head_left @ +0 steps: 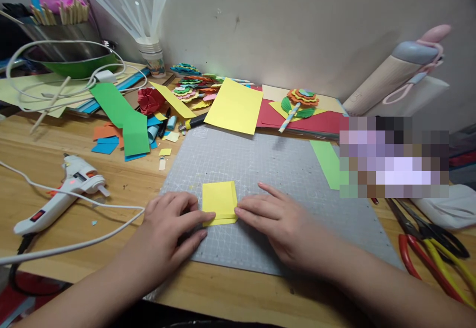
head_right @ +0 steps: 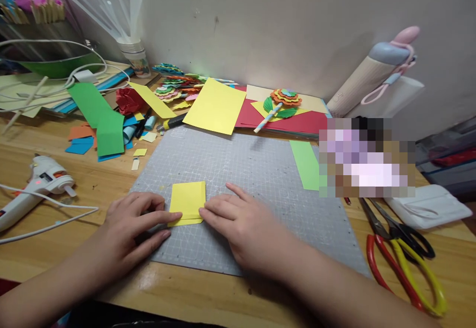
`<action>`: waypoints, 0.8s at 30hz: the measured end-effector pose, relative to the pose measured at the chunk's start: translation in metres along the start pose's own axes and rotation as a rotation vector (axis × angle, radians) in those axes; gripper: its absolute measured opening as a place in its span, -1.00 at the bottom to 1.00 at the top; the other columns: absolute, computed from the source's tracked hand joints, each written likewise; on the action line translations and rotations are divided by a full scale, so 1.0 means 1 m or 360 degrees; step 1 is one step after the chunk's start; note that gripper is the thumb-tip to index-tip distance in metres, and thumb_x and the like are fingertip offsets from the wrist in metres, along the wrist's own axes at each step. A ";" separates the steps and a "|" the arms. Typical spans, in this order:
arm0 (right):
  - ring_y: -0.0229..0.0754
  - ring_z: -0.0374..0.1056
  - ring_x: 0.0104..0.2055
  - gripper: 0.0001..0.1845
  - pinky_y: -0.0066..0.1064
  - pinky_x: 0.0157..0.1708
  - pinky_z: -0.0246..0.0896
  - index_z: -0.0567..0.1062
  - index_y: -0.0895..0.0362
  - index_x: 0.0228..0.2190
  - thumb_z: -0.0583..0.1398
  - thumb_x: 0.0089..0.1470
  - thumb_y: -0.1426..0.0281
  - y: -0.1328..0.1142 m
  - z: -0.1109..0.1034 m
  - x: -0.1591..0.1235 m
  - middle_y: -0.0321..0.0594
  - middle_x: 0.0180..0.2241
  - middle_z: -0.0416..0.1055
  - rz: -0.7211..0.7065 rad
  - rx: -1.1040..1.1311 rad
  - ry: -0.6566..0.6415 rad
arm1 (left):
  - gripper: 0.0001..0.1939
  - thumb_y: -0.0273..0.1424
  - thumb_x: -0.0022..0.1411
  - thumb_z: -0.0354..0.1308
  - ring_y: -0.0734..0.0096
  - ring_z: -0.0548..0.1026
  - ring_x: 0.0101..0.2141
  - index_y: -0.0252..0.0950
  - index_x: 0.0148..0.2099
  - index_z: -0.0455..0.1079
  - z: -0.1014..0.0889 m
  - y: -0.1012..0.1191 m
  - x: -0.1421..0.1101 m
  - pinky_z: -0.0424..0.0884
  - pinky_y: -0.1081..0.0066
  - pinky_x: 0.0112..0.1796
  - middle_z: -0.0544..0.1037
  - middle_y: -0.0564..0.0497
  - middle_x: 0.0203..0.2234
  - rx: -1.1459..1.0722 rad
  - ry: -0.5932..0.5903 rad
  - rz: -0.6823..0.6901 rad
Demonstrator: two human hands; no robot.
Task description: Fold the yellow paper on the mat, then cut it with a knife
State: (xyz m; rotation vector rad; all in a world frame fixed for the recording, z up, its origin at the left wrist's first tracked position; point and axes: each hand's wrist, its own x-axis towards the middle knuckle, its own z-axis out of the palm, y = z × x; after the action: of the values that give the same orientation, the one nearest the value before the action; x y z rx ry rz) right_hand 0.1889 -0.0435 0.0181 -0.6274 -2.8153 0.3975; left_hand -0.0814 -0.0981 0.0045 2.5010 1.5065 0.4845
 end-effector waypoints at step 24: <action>-0.13 0.31 -0.15 -0.85 -0.24 -0.13 0.25 0.46 0.15 -0.22 0.13 0.15 0.45 -0.001 0.008 0.007 -0.10 -0.20 0.39 0.0552 0.0737 0.0404 | -0.93 -0.48 0.20 0.10 0.37 0.40 -0.36 -0.26 -0.36 0.35 -0.012 0.028 0.054 0.25 0.39 -0.32 0.47 0.08 -0.43 -0.0634 -0.0333 -0.0297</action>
State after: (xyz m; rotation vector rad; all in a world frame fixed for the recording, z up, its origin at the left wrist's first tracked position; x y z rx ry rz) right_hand 0.1797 -0.0430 0.0119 -0.9727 -2.2578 0.9246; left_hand -0.0395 -0.0634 0.0343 2.0189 1.3869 0.4273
